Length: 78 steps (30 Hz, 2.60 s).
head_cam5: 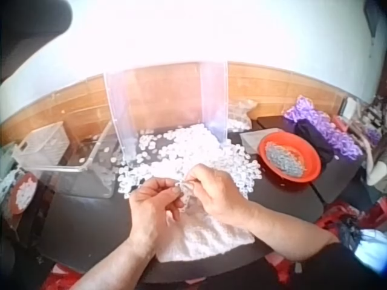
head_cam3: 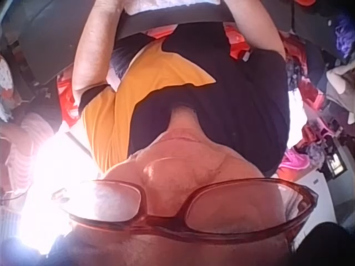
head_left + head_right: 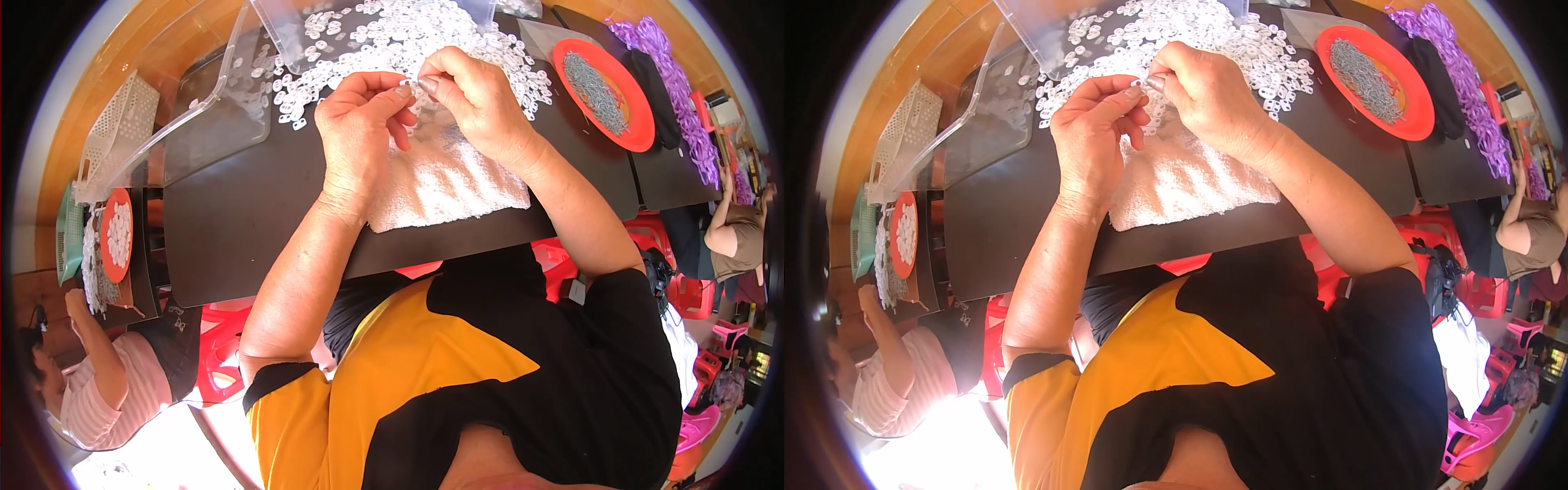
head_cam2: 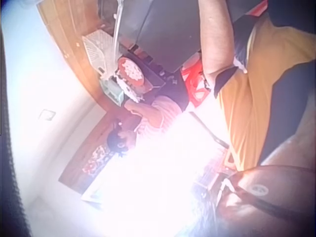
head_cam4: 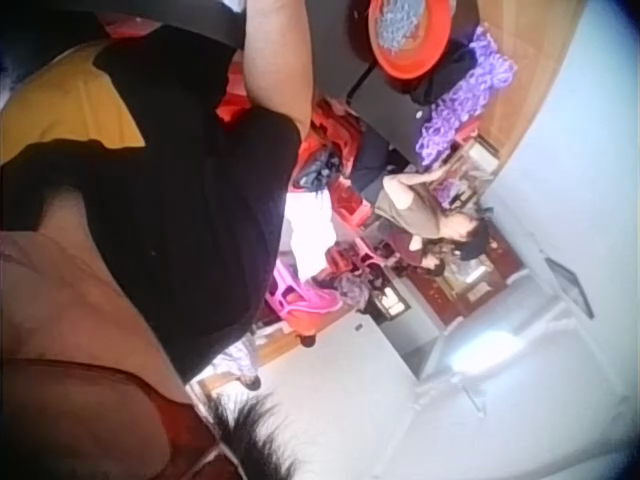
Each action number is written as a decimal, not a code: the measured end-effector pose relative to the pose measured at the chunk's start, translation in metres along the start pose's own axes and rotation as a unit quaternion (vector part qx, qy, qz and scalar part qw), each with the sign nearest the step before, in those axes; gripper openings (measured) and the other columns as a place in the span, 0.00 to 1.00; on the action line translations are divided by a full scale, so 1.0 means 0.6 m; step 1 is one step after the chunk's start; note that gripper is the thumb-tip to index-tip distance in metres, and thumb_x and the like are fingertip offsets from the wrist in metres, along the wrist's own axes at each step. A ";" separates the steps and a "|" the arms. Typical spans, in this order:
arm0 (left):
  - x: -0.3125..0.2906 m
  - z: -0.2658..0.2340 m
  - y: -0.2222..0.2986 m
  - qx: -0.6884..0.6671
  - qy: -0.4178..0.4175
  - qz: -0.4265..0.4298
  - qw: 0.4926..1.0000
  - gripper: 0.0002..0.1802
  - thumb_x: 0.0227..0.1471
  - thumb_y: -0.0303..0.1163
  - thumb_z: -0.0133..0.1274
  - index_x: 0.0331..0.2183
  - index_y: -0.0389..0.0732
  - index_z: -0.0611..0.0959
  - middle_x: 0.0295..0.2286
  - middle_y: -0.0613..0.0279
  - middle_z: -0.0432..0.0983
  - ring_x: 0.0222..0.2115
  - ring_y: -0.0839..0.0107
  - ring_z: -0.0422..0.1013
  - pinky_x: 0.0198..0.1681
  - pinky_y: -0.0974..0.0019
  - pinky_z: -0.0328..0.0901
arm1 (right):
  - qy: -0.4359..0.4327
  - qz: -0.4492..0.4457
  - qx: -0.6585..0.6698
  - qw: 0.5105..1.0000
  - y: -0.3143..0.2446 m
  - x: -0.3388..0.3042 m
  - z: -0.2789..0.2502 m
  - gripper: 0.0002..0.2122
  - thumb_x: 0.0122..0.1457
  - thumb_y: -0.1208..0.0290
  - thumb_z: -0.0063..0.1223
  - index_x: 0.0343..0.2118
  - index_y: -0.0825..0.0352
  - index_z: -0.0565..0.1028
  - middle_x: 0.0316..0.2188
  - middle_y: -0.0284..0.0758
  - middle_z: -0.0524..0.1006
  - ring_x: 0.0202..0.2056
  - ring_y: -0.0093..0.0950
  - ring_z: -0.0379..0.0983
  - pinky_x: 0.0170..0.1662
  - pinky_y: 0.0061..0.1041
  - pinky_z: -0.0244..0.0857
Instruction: Assembling small white plastic components by manually inserting tiny grey parts into them.
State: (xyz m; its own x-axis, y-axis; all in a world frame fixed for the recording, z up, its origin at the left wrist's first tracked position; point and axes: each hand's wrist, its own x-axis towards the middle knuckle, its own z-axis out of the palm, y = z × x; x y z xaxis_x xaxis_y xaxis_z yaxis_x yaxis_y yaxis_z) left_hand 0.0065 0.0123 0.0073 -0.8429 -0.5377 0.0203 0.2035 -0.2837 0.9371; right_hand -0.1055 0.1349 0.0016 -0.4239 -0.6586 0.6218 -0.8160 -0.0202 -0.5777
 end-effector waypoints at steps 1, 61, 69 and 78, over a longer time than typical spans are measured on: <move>0.000 0.000 0.000 0.000 0.000 0.000 1.000 0.05 0.51 0.22 0.53 0.32 0.29 0.78 0.25 0.57 0.76 0.20 0.76 0.71 0.18 0.75 0.63 | 0.000 0.000 0.000 1.000 -0.001 0.000 0.000 0.04 0.55 0.80 0.48 0.34 0.67 0.71 0.24 0.39 0.77 0.27 0.39 0.76 0.30 0.34 0.68; -0.001 0.004 -0.014 0.032 0.048 0.016 0.998 0.06 0.52 0.20 0.54 0.34 0.29 0.78 0.25 0.55 0.76 0.21 0.72 0.71 0.19 0.72 0.63 | 0.019 0.038 -0.005 0.999 0.012 0.001 -0.001 0.05 0.58 0.80 0.48 0.35 0.68 0.75 0.27 0.33 0.78 0.28 0.25 0.74 0.33 0.23 0.67; 0.016 -0.012 -0.014 0.022 0.079 -0.027 0.996 0.07 0.52 0.21 0.53 0.35 0.29 0.77 0.26 0.54 0.75 0.22 0.70 0.71 0.20 0.70 0.63 | -0.080 -0.018 -0.229 0.970 0.048 0.005 -0.025 0.08 0.49 0.82 0.50 0.32 0.64 0.76 0.29 0.34 0.77 0.33 0.36 0.74 0.35 0.35 0.67; 0.018 -0.017 -0.013 -0.030 0.082 -0.039 0.995 0.06 0.49 0.20 0.51 0.32 0.29 0.76 0.23 0.53 0.75 0.18 0.71 0.69 0.17 0.71 0.61 | -0.107 -0.110 -0.234 0.960 0.037 0.008 -0.006 0.05 0.48 0.75 0.55 0.28 0.59 0.79 0.30 0.28 0.75 0.39 0.31 0.72 0.44 0.33 0.64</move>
State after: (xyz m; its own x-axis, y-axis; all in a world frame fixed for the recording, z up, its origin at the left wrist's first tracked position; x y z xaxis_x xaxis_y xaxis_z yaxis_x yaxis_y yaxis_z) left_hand 0.0008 0.0008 -0.0031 -0.7656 -0.6334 -0.1126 0.1747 -0.3732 0.9111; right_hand -0.1268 0.1339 -0.0064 -0.1714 -0.8182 0.5488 -0.9850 0.1311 -0.1122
